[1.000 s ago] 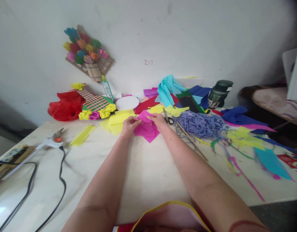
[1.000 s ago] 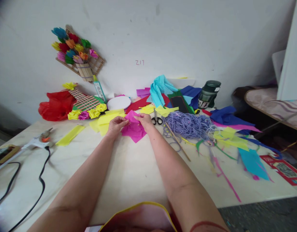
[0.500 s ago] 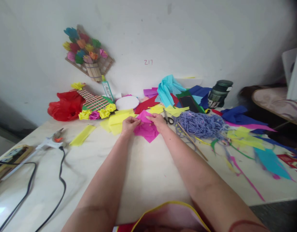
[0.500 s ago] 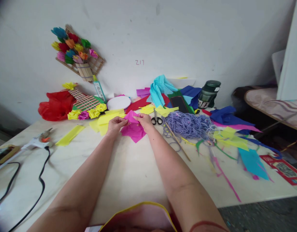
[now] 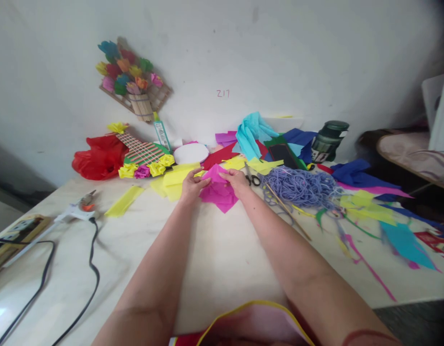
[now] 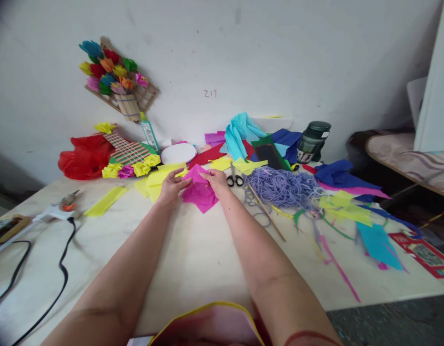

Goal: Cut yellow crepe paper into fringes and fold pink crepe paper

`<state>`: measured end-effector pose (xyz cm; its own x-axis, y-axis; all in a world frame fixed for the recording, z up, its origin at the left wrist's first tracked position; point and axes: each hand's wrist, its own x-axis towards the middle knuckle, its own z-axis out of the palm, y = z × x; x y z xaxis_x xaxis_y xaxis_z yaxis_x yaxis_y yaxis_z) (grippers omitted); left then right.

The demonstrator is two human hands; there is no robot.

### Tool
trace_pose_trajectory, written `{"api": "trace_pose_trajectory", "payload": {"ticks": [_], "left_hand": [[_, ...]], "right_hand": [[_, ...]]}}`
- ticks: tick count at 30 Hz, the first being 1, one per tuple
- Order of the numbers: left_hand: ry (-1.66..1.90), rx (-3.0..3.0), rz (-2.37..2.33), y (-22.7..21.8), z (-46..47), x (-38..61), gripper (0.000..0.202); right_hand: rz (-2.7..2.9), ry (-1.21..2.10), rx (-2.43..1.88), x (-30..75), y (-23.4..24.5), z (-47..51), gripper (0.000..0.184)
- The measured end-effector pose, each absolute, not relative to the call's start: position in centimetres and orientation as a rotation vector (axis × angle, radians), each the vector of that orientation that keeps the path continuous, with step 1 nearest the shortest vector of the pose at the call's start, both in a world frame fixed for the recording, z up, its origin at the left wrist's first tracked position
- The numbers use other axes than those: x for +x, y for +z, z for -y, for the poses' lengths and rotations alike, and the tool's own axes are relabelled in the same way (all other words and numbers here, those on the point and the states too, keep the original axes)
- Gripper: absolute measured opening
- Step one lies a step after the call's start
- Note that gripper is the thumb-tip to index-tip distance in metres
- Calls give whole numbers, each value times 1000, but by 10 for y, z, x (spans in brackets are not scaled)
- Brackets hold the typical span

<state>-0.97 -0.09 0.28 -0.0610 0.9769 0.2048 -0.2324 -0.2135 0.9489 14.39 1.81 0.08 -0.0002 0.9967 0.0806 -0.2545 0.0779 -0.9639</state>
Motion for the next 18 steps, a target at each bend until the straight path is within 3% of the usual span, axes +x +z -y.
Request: {"api": "trace_pose_trajectory", "payload": {"ticks": [5,18], "left_hand": [[1388,1011,-887,5,1,-11,52],[1184,1223,-1001,1,4,-11,37]], "right_hand": [[1048,1263,-968,144,1,-18,26],[1114,1352,-878,141,-4,-19,24]]}}
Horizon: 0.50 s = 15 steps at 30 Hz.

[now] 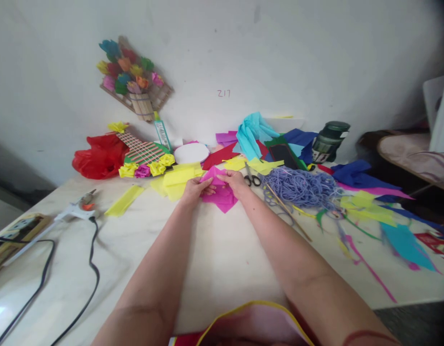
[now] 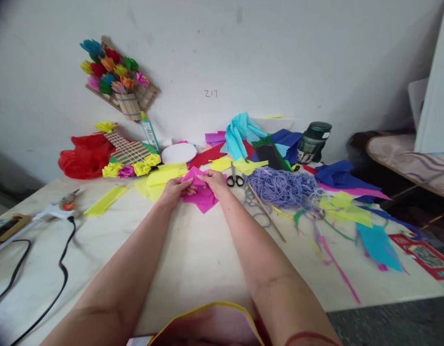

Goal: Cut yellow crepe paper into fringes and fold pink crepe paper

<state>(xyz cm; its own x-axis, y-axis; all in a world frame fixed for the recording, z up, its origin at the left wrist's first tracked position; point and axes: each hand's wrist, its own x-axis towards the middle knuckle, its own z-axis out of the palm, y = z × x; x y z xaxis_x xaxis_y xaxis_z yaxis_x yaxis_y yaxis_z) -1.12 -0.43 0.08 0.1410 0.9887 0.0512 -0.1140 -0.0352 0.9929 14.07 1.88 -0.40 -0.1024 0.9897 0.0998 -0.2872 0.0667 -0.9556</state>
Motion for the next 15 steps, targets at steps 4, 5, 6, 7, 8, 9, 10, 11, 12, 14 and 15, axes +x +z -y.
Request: {"api": "trace_pose_trajectory", "payload": {"ticks": [4,5,6,7,8,9,10,11,12,14,15], "left_hand": [[1198,1219,-981,1,4,-11,37],[1201,1220,-979,0,4,-12,37],[1201,1223,-975,-1,3,-12,37],[1198,1225,-968,-1,3,-13,37],[1194,1225,-956,-1,3,-13,37],[1186,1220,-943,-1,3,-14,37],[1173,1212,-931,-1,3,-15,37],[1159,1200,-923,-1,4,-15,37],[1144,1189,-918,0,4,-16,38],[1112,1185,-919,0,4,-16,40],[1097,1196,-921,0,4,-17,41]], "right_hand": [[1105,1376,-872,141,-4,-18,22],[1104,1381,-874,141,-4,-18,23],[1102,1384,-876,141,-4,-18,23],[1101,1384,-878,141,-4,-18,23],[1102,1385,-877,141,-4,-18,24],[1105,1387,-878,141,-4,-18,24],[1111,1389,-880,141,-3,-17,24],[1122,1392,-886,141,-3,-17,25],[1141,1398,-893,141,-3,-17,25],[1194,1414,-903,141,-2,-16,27],[1223,1422,-906,140,-2,-16,28]]}}
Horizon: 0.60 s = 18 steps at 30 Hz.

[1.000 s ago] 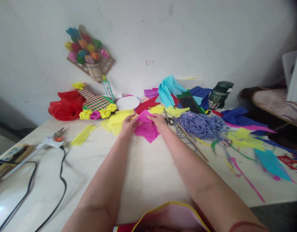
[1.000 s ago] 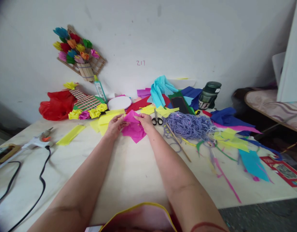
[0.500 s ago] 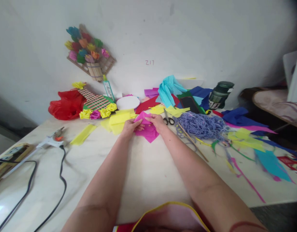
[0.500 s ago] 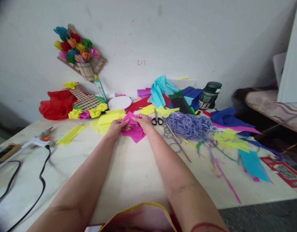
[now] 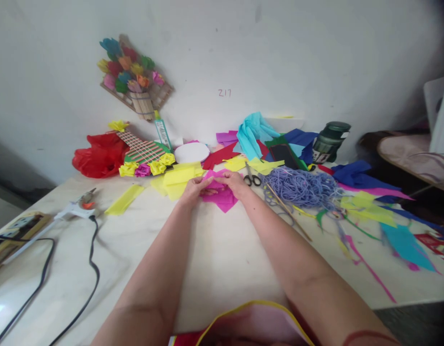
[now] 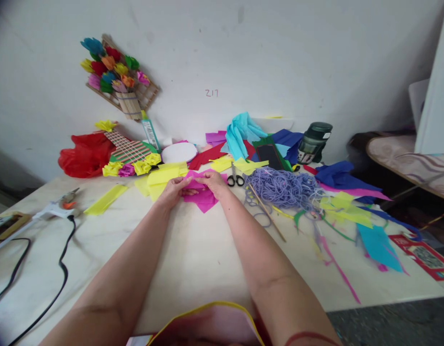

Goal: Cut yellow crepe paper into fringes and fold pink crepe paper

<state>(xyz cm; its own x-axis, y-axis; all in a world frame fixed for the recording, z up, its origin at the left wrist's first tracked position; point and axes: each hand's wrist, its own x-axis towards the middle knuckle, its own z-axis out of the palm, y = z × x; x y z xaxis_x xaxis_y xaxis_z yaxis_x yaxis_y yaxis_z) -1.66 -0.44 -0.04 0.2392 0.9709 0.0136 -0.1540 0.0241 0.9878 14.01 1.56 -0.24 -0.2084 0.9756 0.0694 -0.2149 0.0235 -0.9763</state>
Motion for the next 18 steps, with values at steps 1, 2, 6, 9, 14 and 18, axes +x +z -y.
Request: {"api": "trace_pose_trajectory", "payload": {"ticks": [1,2,6,9,14,18], "left_hand": [[1081,1214,-923,-1,4,-17,42],[1066,1234,-924,-2,4,-17,42],[1059,1271,-917,-6,2,-17,39],[1105,1237,-916,-6,2,-17,36],[1185,1198,-875,-2,4,-15,35],[1239,1180,-872,0,5,-12,33]], "right_hand": [[1251,1428,-908,140,-2,-15,29],[1275,1431,-913,139,-2,-15,30],[1332,1471,-882,138,-1,-13,26],[1285,1499,-825,140,1,-13,29],[1233,1504,-806,148,2,-16,31],[1324,1522,-798,152,1,-17,29]]}}
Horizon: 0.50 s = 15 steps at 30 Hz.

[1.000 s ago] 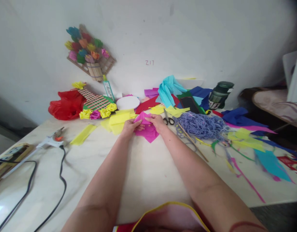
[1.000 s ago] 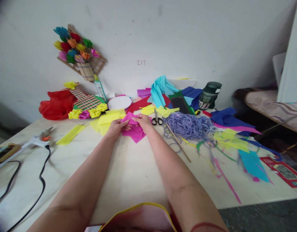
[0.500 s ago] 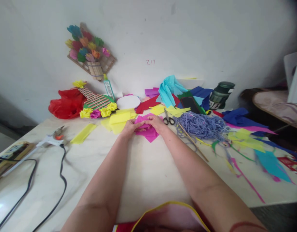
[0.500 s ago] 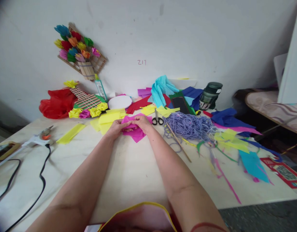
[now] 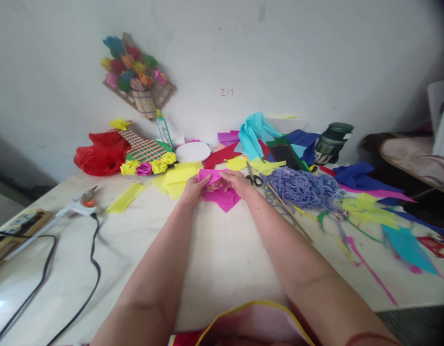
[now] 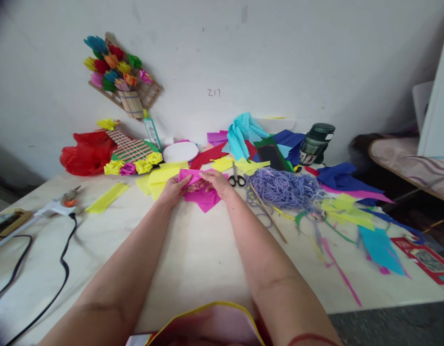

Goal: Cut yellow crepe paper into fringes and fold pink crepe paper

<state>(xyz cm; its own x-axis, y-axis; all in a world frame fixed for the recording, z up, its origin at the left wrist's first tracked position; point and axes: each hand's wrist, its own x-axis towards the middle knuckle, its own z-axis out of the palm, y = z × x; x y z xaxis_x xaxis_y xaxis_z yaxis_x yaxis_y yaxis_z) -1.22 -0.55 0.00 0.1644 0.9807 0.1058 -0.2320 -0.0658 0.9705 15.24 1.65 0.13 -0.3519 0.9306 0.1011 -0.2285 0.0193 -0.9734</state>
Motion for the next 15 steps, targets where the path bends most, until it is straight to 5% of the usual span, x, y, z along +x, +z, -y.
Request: {"api": "trace_pose_trajectory", "payload": {"ticks": [15], "left_hand": [[1259,1136,-856,0,7,-10,38]], "right_hand": [[1390,1318,-907,148,-4,-20,25]]}}
